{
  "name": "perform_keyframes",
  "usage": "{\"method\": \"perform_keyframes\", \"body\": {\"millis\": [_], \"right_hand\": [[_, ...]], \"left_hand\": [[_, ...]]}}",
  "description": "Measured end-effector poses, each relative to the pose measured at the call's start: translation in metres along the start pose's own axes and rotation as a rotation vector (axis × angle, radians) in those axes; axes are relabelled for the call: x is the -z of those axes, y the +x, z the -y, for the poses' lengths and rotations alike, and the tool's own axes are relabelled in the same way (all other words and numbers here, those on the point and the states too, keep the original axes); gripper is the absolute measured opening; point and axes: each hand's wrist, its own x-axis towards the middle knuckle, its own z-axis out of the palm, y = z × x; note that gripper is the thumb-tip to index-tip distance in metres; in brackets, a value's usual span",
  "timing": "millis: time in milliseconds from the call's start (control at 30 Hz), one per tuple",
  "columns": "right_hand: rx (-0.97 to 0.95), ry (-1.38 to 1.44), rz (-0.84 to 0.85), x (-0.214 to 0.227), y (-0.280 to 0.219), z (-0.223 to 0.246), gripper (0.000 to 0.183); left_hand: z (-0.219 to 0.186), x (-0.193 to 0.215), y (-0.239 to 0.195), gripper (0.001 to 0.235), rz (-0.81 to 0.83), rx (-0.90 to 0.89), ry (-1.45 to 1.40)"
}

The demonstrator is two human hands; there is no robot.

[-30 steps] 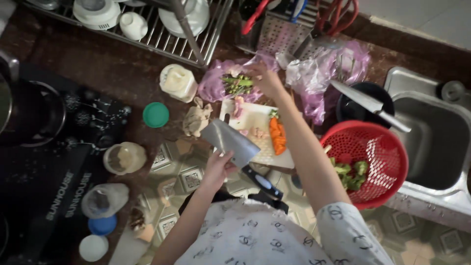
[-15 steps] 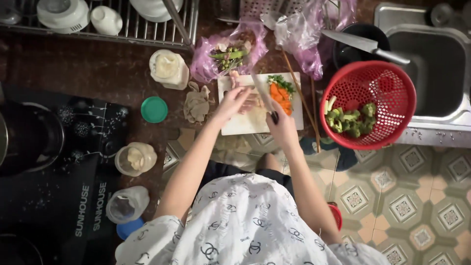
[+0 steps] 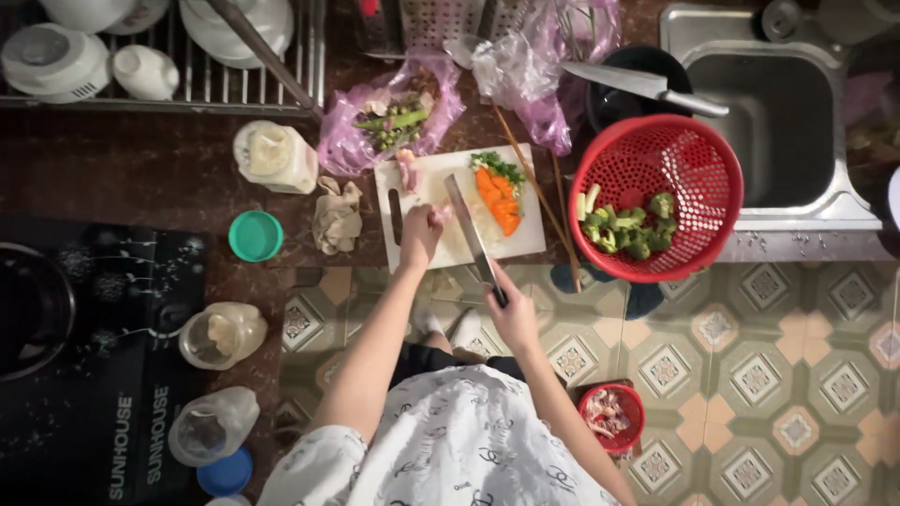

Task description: Chops meat and vegetables on a cutting board, then transfers ingredients to pots on a stove to cook.

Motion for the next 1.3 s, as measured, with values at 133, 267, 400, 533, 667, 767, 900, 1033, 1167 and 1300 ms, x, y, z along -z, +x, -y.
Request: {"method": "perform_keyframes", "body": {"millis": [133,267,400,533,667,767,900,1033,1167,1300], "right_hand": [[0.444,0.041,-0.116,-0.003,-0.004,0.002,0.061],[0.111,-0.049,0.040,0.002,-0.015,0.007,0.066],[0.203,-0.095,0.064,-0.003,-0.017,0.006,0.069],[0.243,-0.138,0.066,-0.009,-0.016,0.005,0.069],[0.263,-0.251,0.114,-0.025,-0.015,0.004,0.068],[0.286,-0.279,0.106,-0.035,-0.014,0.012,0.067],[0.250,-0.296,0.100,-0.048,0.000,0.028,0.068],[0.350,-0.254,0.048,-0.064,0.029,0.027,0.073],[0.313,-0.252,0.035,-0.063,0.017,0.015,0.071],[0.297,-0.173,0.092,-0.050,-0.010,-0.004,0.077]], "left_hand": [[-0.009,0.012,0.003,0.019,-0.082,-0.141,-0.120],[-0.014,0.015,-0.016,0.031,-0.060,-0.099,-0.252],[-0.030,0.033,-0.021,0.038,-0.173,-0.171,-0.103],[-0.036,0.035,-0.017,0.025,-0.175,-0.202,0.007],[-0.026,0.030,-0.008,0.020,-0.075,-0.251,0.109],[-0.012,0.019,-0.003,0.023,-0.045,-0.274,0.182],[-0.002,0.013,0.003,0.021,0.035,-0.189,0.269],[-0.029,0.031,-0.001,0.018,0.008,-0.227,0.204],[-0.014,0.019,0.001,0.023,0.004,-0.232,0.259],[0.015,0.002,0.004,0.017,0.033,-0.235,0.431]]}}
